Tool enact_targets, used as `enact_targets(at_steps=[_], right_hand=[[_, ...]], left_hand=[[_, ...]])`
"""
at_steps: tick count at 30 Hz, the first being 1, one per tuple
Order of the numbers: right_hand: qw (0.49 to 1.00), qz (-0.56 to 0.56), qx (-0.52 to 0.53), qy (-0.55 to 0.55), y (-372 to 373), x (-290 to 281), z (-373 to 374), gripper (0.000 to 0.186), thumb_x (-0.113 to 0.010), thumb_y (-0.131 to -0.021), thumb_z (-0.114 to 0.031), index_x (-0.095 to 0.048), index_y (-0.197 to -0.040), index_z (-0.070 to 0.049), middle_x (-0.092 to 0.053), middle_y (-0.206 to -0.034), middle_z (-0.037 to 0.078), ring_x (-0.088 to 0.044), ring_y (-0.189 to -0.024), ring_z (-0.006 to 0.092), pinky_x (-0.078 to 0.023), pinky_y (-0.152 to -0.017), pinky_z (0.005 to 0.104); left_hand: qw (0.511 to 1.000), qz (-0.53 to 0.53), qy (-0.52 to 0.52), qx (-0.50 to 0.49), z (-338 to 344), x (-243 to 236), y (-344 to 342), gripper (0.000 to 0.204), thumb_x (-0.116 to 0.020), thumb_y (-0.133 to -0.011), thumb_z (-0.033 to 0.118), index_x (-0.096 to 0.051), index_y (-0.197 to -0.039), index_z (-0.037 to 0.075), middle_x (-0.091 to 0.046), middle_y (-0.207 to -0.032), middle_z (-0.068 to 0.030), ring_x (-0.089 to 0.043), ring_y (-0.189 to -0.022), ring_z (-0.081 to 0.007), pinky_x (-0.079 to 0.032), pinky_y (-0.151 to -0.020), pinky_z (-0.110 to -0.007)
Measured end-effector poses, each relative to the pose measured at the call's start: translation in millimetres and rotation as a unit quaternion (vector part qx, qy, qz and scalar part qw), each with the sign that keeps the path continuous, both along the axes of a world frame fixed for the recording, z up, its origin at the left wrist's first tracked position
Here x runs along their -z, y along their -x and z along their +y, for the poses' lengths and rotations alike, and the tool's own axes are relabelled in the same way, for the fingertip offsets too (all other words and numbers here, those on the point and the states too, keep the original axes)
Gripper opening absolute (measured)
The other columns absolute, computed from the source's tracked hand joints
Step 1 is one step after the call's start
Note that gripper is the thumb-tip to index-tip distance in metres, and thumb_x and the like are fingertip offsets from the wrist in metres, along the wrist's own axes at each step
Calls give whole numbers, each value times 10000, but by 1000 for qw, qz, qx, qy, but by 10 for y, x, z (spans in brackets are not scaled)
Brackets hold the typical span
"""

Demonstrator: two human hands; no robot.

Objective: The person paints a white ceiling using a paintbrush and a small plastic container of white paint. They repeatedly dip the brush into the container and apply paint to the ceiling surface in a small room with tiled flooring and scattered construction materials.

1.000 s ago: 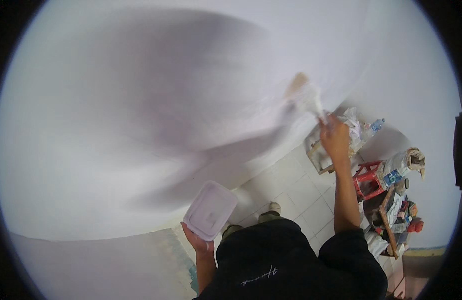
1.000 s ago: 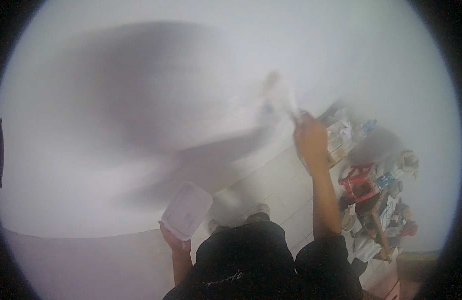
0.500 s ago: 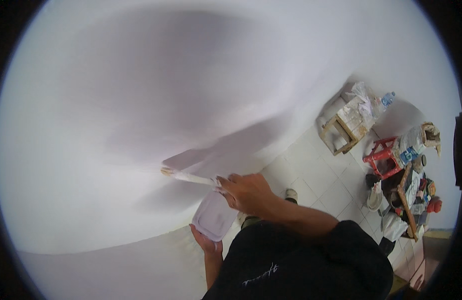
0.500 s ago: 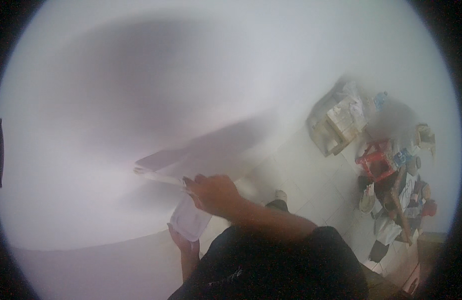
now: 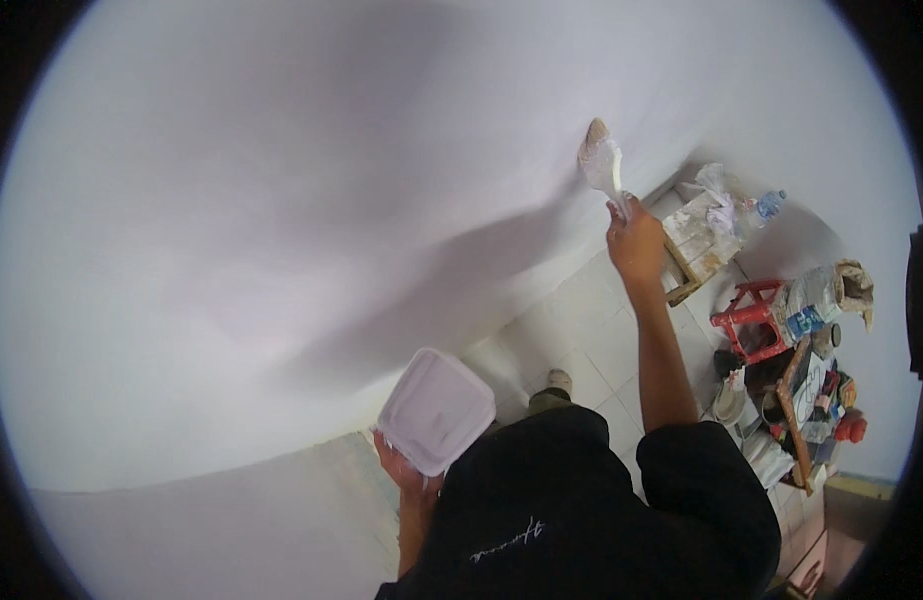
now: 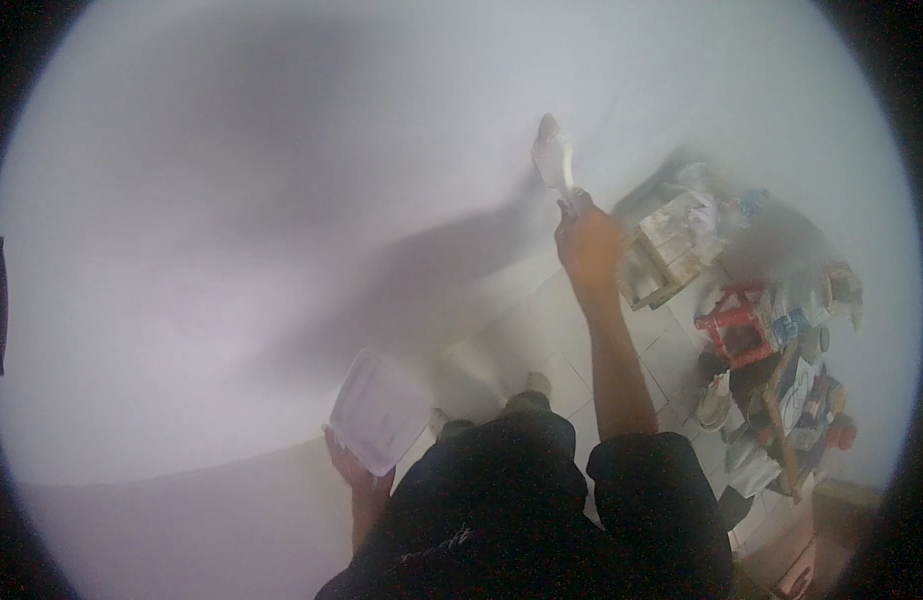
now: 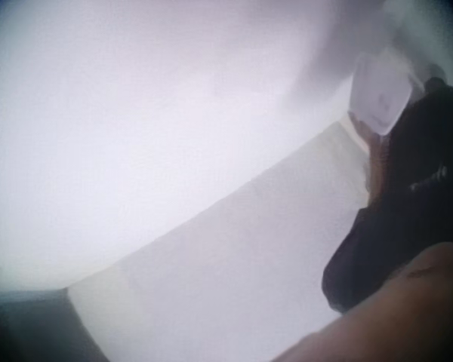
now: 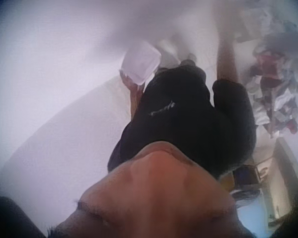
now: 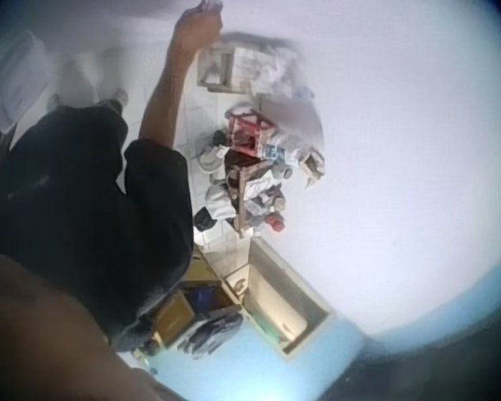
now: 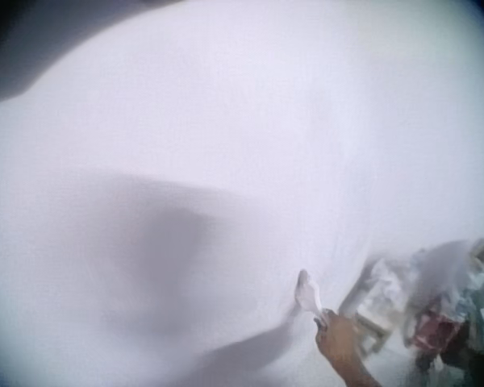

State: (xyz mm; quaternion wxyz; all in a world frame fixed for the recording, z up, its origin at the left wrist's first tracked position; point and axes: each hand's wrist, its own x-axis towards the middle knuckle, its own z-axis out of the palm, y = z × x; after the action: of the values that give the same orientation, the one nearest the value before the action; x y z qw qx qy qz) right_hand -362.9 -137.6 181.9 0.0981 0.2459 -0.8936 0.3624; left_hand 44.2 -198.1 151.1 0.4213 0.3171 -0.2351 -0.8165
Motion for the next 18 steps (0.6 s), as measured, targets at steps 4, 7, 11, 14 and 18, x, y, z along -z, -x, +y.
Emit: enact_targets(at_steps=[4, 7, 11, 14, 18], right_hand=[[999, -31, -10, 37, -232, 130, -117, 288, -607, -890, -138, -596, -1091, 68, -620, -768, 298, -627, -729, 457, -500, -631, 469], [999, -9, -17, 28, -339, 96, -174, 296, -606, -898, -147, -591, -1086, 81, -626, -763, 290, -634, -715, 447, -497, -616, 461], [995, 74, -66, 0, -724, -86, -224, 288, -622, -886, -123, -594, -1086, 82, -629, -747, 258, -637, -673, 414, -496, -576, 428], [982, 81, -166, 33, -1191, -223, -200, 282, -643, -859, -79, -602, -1095, 70, -631, -765, 222, -634, -656, 381, -496, -554, 399], [958, -4, -286, 20, -1501, -300, -161, 312, -621, -873, -174, -593, -1138, -12, -637, -843, 174, -636, -690, 333, -519, -603, 401]], left_hand=[[995, -11, 93, 35, 56, -42, 209, 573, -246, -1008, 460, -377, -1394, 57, -460, -1373, -151, -458, -1260, -336, -368, -1068, -506], [999, -18, 32, 33, 82, -117, 314, 593, -255, -999, 476, -391, -1391, 53, -478, -1366, -146, -464, -1261, -334, -377, -1061, -495], [999, -39, 13, 30, 127, -193, 354, 600, -260, -994, 482, -392, -1389, 50, -482, -1360, -151, -468, -1258, -334, -377, -1061, -496], [999, 18, -7, 39, 90, -138, 371, 607, -260, -991, 487, -396, -1387, 48, -485, -1358, -156, -470, -1257, -333, -376, -1061, -496], [999, 21, -45, 6, 27, -45, 420, 567, -248, -1005, 438, -392, -1377, 36, -496, -1324, -187, -508, -1206, -359, -440, -1004, -539]])
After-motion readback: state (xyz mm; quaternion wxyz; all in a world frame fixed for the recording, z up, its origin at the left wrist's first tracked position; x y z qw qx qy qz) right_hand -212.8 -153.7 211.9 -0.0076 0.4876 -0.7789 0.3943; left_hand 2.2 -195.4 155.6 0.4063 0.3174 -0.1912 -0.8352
